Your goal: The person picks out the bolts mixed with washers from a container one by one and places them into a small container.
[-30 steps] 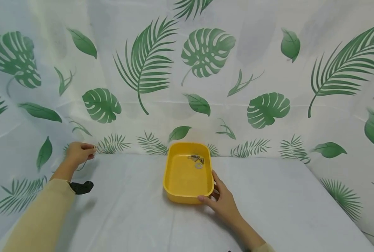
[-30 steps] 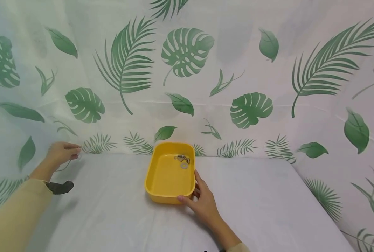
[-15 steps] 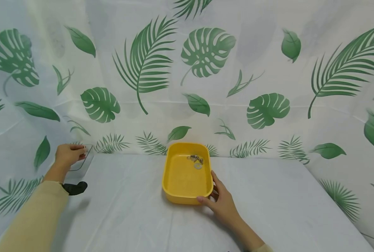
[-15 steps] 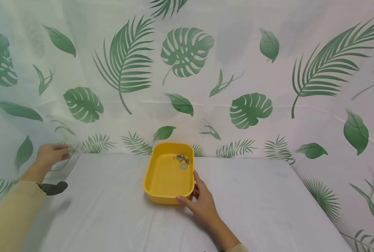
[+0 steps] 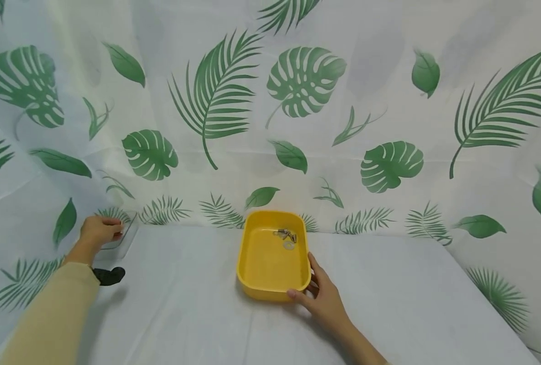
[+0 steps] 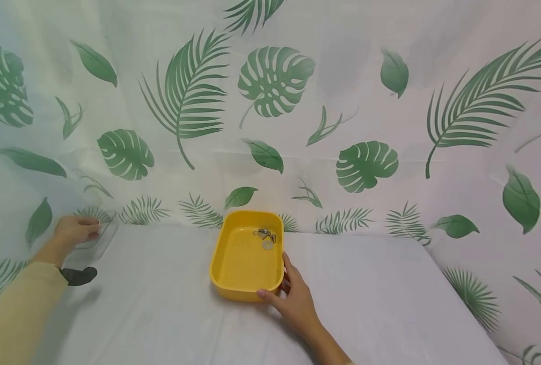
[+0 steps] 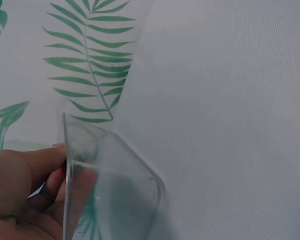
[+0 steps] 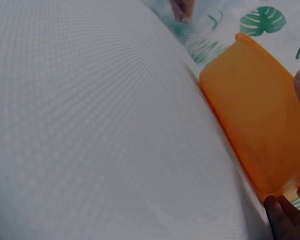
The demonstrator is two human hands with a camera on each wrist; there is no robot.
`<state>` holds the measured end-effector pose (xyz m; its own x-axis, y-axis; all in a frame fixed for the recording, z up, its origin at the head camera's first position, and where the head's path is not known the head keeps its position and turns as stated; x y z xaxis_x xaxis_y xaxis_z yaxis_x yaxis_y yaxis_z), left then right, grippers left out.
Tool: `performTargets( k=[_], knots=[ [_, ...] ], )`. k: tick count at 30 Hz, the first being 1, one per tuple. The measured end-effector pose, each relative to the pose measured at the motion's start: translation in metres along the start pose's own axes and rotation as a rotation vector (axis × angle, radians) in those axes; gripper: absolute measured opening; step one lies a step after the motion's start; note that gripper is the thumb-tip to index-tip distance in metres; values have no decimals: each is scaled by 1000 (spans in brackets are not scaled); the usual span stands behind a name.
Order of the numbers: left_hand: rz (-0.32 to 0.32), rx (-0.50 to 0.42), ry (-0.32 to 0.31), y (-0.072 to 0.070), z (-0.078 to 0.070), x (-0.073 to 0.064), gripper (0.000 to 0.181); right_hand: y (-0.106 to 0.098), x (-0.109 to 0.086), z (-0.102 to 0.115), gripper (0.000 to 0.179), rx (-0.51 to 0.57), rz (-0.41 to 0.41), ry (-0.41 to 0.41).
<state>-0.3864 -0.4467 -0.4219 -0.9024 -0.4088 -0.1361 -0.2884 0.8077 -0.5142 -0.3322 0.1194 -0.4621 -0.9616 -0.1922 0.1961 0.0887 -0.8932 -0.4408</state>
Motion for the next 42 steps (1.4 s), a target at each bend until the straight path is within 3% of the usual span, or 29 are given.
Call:
performTargets(
  k=[4,7,12,18,21,25,34,42],
  knots=[
    [-1,3,-38,7,21,5,39,3,-7,-7,98,-1,5,44],
    [12,12,-32,9,26,7,40,3,-8,-7,98,12,2,34],
    [67,74,51,12,8,12,46,-1,0,-3,98,21,-8,5],
    [101,86,37,22,-6,3,44,-4,2,0,98,20,-9,-3],
    [113,92,49,28,-9,-2,46,-3,2,-1,98,22,-6,-14],
    [76,77,45,30,-9,-7,41,-1,1,3,97,33,-2,-28],
    [59,103,85,36,-10,-18,40,-6,-12,43,95,14,12,28],
    [82,119,105,44,-16,-25,40,-4,-6,29,97,22,6,0]
  ],
)
Point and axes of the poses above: each hand's wrist, its own x-axis towards the middle knuckle, its own y-axis out of the palm, z = x × y, the point moved 8 cm from there along x, towards the middle knuckle
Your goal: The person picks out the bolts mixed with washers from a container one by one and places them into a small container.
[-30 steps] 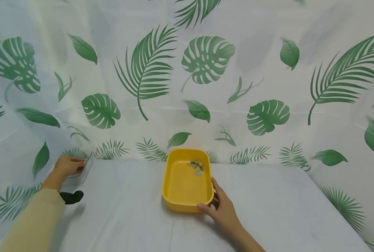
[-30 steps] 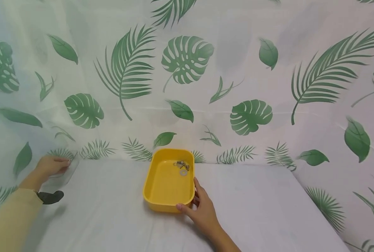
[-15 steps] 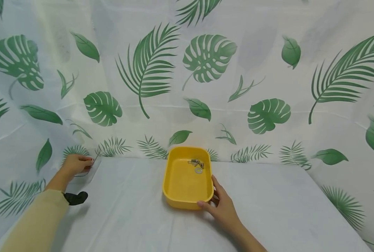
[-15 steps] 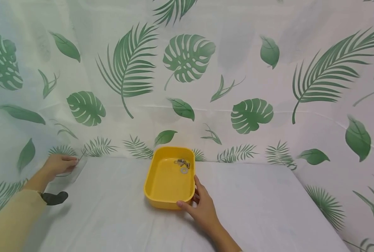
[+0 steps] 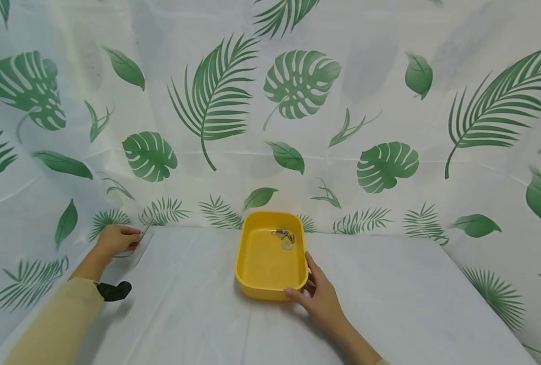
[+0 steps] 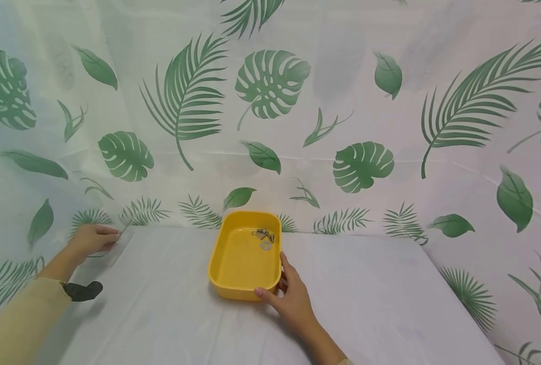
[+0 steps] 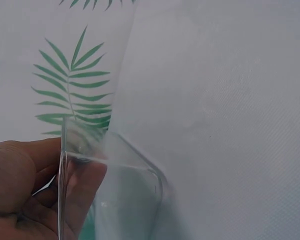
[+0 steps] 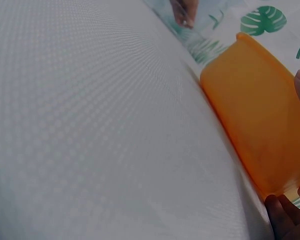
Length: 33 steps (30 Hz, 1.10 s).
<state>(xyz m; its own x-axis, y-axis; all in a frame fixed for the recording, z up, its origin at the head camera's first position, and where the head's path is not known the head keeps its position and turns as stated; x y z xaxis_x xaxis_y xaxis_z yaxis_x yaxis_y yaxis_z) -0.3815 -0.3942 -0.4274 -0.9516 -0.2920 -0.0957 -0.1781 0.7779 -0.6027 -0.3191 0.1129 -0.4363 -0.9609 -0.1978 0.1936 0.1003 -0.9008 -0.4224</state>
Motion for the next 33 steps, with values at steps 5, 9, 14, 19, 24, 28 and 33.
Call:
performTargets(
  k=[5,9,14,19,24,28,33],
  knots=[
    [22,28,10,7,-6,-5,40,4,7,-20,97,-10,1,-9],
    [37,31,17,15,-11,-9,39,5,9,-25,97,-21,4,-26],
    [46,38,38,26,-18,-13,38,4,9,-27,97,-19,3,-19],
    [48,55,50,32,-23,-16,37,3,8,-27,97,-25,-1,-20],
    [38,54,38,39,-26,-17,35,2,9,-27,98,-26,-10,-32],
    [31,45,20,45,-29,-20,33,3,8,-26,98,-30,-4,-37],
    [24,38,13,52,-35,-26,32,4,9,-27,97,-31,3,-30]
  ],
)
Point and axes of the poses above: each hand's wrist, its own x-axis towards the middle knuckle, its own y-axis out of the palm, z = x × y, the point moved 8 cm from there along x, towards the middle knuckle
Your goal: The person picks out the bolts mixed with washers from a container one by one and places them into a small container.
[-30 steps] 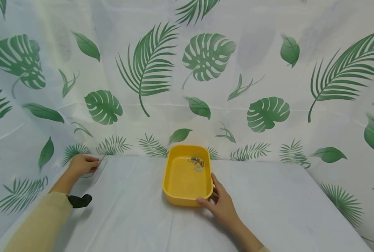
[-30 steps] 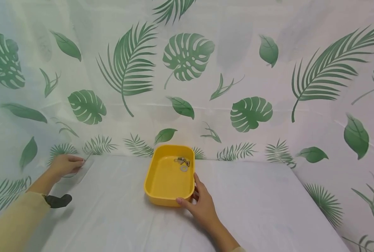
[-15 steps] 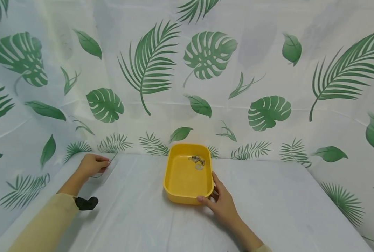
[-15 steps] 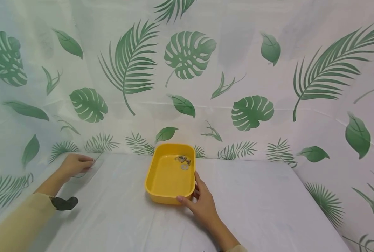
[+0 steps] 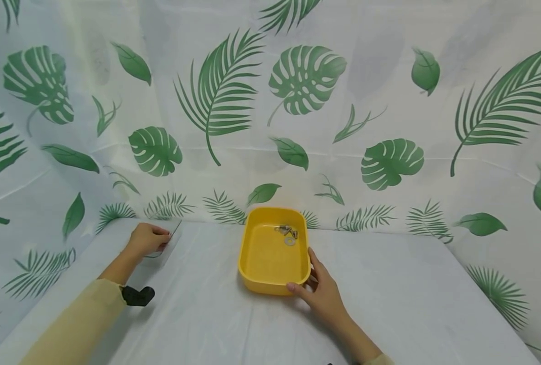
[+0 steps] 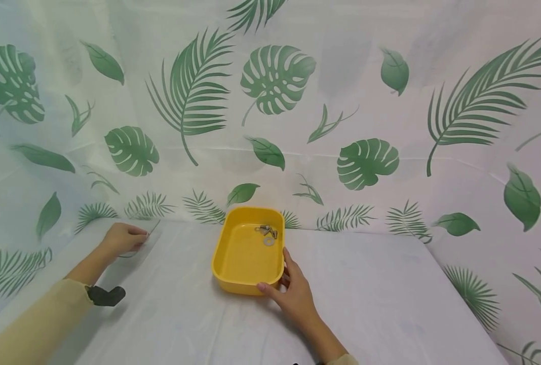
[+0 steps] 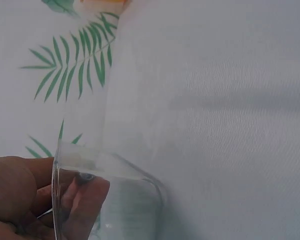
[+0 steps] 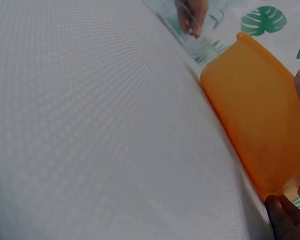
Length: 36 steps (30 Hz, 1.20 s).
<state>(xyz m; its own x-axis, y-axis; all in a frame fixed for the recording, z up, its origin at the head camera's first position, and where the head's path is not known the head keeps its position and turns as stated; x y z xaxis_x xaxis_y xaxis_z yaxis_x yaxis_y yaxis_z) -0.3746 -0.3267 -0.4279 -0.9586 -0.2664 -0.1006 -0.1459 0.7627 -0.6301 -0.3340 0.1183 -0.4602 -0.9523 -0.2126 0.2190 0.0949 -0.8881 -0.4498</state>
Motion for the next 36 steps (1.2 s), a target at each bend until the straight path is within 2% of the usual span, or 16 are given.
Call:
performTargets(
  k=[4,10,13,17,22,27,31,36],
  knots=[
    [-5,-21,-19,8,-7,-5,29,0,0,0,97,6,-2,3],
    [27,-104,-90,26,-11,-13,28,0,-5,-5,97,-21,-2,41],
    [21,-109,-94,30,-14,-14,27,1,-5,-6,98,-26,-5,50],
    [24,-116,-78,26,-19,-12,28,1,-4,-6,97,-30,-6,54],
    [75,-83,-40,15,-24,-5,30,-1,-3,-6,98,-32,-8,60],
    [87,-58,-85,10,-18,12,28,-2,0,-3,97,-22,-7,48],
    [79,-15,-115,11,-13,19,26,-3,-3,11,96,-5,-4,63],
    [48,43,-113,13,-9,22,24,-5,-10,37,95,-5,9,69]
  ],
)
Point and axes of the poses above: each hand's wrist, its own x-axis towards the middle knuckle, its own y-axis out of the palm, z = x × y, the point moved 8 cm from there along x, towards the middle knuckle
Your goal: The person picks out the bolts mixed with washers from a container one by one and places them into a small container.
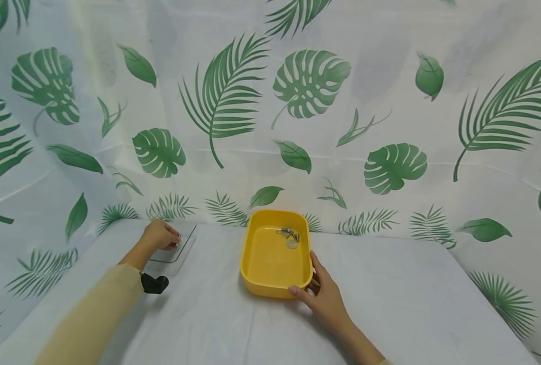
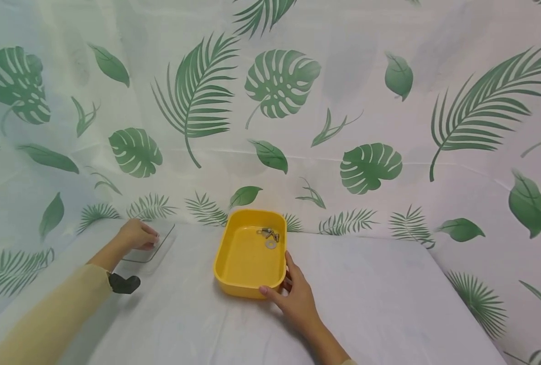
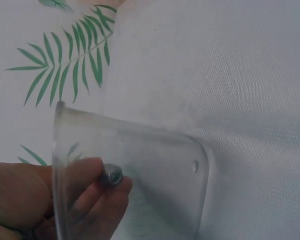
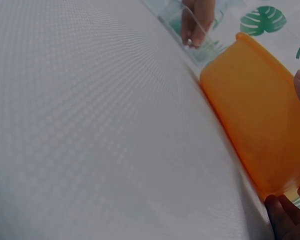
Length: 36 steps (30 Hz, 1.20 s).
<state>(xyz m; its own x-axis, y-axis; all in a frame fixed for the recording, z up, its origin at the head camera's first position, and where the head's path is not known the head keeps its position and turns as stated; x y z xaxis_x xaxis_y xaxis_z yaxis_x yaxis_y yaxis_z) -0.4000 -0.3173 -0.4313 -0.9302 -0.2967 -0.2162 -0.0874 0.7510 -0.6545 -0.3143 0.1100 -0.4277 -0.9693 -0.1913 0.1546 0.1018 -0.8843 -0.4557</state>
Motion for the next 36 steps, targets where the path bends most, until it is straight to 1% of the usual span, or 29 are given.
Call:
performTargets(
  k=[2,5,11,15,20,25,30,36],
  knots=[
    [-10,25,3,1,0,0,24,0,-2,4,94,-6,2,1],
    [-25,54,0,3,1,-1,23,1,0,1,94,-1,-1,-8],
    [-27,102,-16,7,-1,-3,22,5,9,-24,96,19,-10,-25],
    [-13,105,-8,11,-1,-1,21,6,13,-35,96,11,-13,-37],
    [-7,97,0,13,-1,3,21,5,13,-37,95,1,-18,-55],
    [-10,82,-21,14,1,6,21,5,12,-36,95,-5,-19,-55],
    [-13,100,-21,13,2,5,21,5,13,-36,95,-5,-19,-58],
    [-24,90,-58,12,4,4,21,6,13,-37,96,-13,-21,-59]
  ],
)
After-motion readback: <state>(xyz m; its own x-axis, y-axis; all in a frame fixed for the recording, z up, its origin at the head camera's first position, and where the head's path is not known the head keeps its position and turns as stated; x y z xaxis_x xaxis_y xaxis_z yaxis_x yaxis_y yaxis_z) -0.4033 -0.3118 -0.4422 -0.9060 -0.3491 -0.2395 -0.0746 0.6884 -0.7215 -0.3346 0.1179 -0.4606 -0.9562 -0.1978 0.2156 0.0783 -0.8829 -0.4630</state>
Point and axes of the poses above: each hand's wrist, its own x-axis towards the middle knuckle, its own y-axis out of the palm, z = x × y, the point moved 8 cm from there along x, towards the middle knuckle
